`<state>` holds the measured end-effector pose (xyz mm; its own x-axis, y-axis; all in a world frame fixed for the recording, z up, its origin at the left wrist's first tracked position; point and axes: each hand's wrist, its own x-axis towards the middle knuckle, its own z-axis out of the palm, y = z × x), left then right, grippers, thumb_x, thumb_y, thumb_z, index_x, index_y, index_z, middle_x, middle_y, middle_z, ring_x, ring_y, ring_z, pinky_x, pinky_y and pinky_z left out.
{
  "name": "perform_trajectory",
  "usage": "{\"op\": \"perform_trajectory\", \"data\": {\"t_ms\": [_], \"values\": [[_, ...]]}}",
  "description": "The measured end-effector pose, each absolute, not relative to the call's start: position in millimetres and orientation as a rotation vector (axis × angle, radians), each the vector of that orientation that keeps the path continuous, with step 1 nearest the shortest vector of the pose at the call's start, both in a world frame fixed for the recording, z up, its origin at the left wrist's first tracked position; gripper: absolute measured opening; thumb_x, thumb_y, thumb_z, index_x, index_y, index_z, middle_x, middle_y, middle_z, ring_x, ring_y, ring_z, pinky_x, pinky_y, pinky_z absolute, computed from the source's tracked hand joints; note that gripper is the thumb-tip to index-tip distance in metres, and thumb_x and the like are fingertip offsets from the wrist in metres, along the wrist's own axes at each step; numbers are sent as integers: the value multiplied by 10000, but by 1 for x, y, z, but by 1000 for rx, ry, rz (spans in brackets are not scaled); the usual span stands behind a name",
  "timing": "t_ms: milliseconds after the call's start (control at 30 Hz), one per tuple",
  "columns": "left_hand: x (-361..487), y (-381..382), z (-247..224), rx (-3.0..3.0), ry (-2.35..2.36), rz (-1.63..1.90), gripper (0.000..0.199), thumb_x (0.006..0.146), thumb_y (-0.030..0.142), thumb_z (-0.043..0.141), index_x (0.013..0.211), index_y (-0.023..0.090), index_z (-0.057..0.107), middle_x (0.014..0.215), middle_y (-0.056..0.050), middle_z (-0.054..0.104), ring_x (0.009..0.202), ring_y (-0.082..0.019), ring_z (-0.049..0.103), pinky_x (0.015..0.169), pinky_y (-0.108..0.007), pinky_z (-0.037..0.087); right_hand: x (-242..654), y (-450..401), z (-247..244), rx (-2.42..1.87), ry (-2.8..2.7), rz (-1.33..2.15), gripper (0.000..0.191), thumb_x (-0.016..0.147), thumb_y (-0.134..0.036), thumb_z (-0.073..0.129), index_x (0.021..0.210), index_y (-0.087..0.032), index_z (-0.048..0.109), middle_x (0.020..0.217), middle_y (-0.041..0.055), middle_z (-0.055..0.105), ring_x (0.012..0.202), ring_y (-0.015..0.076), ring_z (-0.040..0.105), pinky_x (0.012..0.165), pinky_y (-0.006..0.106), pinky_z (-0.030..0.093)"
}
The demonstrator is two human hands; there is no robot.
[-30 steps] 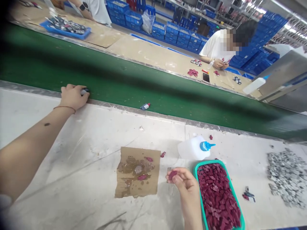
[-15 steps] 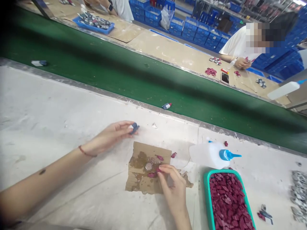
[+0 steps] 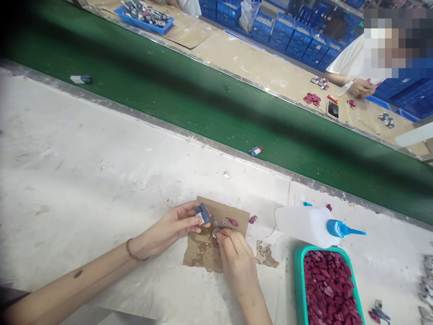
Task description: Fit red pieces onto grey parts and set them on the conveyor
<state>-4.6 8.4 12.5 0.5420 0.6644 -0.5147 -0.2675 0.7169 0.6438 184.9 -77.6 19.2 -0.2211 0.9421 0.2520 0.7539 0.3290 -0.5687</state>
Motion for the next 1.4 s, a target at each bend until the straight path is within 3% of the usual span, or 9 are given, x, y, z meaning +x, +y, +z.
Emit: {"op": "perform_trajectory", "data": {"t_ms": [100, 200, 333, 433, 600, 800, 967, 1100, 1400], "values": [[-7, 9, 11, 507, 837, 604, 435, 599, 381, 897, 891, 170, 653, 851, -10, 676, 807, -146, 644, 678, -233, 476, 183, -76, 22, -1483, -2037, 405, 223, 964, -118, 473, 987, -219, 670, 884, 81, 733, 785, 197, 698, 679, 313, 584], [-9, 9, 13, 558, 823, 624, 442, 650, 355, 872, 1000, 183, 665, 843, 2, 657, 717, -105, 586, 609, -212, 438, 183, -75, 25, -1487, -1971, 464, 213, 951, -125, 500, 975, -228, 685, 871, 72, 736, 783, 196, 704, 688, 314, 588], [-11, 9, 13, 589, 776, 603, 425, 737, 348, 806, 1104, 202, 647, 814, 9, 637, 726, -127, 618, 691, -263, 473, 187, -77, 26, -1561, -1710, 636, 132, 906, -167, 602, 926, -238, 711, 897, 66, 747, 811, 200, 711, 736, 326, 589], [-10, 9, 8, 592, 757, 575, 445, 701, 343, 829, 1081, 201, 645, 855, -2, 662, 792, -150, 667, 740, -270, 494, 188, -80, 21, -1595, -1431, 770, 60, 871, -213, 670, 859, -241, 721, 896, 65, 747, 846, 204, 709, 751, 329, 585], [-8, 6, 5, 659, 747, 488, 530, 677, 357, 838, 1117, 170, 608, 717, 0, 686, 650, -144, 663, 638, -251, 497, 180, -77, 16, -1411, -1090, 975, 56, 839, -272, 717, 826, -218, 710, 884, 81, 742, 827, 204, 720, 645, 289, 596], [-5, -1, 8, 822, 745, 460, 499, 703, 624, 724, 830, 153, 615, 524, 58, 533, 418, -76, 487, 416, -190, 339, 174, -71, 28, -1302, -1091, 937, 51, 823, -177, 725, 838, -225, 713, 863, 74, 757, 817, 198, 734, 626, 264, 600], [-4, -6, 5, 831, 750, 435, 620, 710, 784, 572, 581, 193, 438, 365, 89, 379, 298, -46, 311, 336, -191, 226, 169, -72, 29, -1298, -1297, 823, 158, 822, -82, 689, 881, -227, 709, 908, 75, 767, 830, 203, 735, 677, 298, 610], [-5, -7, 5, 816, 743, 427, 634, 710, 801, 550, 555, 208, 389, 358, 83, 382, 287, -51, 312, 316, -193, 235, 166, -74, 26, -1288, -1412, 766, 179, 830, -71, 675, 919, -224, 699, 944, 82, 767, 845, 202, 737, 728, 324, 622], [-2, -8, 6, 852, 752, 435, 652, 724, 813, 516, 551, 186, 463, 357, 67, 402, 291, -56, 326, 331, -199, 250, 160, -68, 29, -1271, -1546, 626, 180, 850, -64, 640, 934, -214, 695, 932, 82, 769, 809, 202, 744, 697, 327, 632]]}}
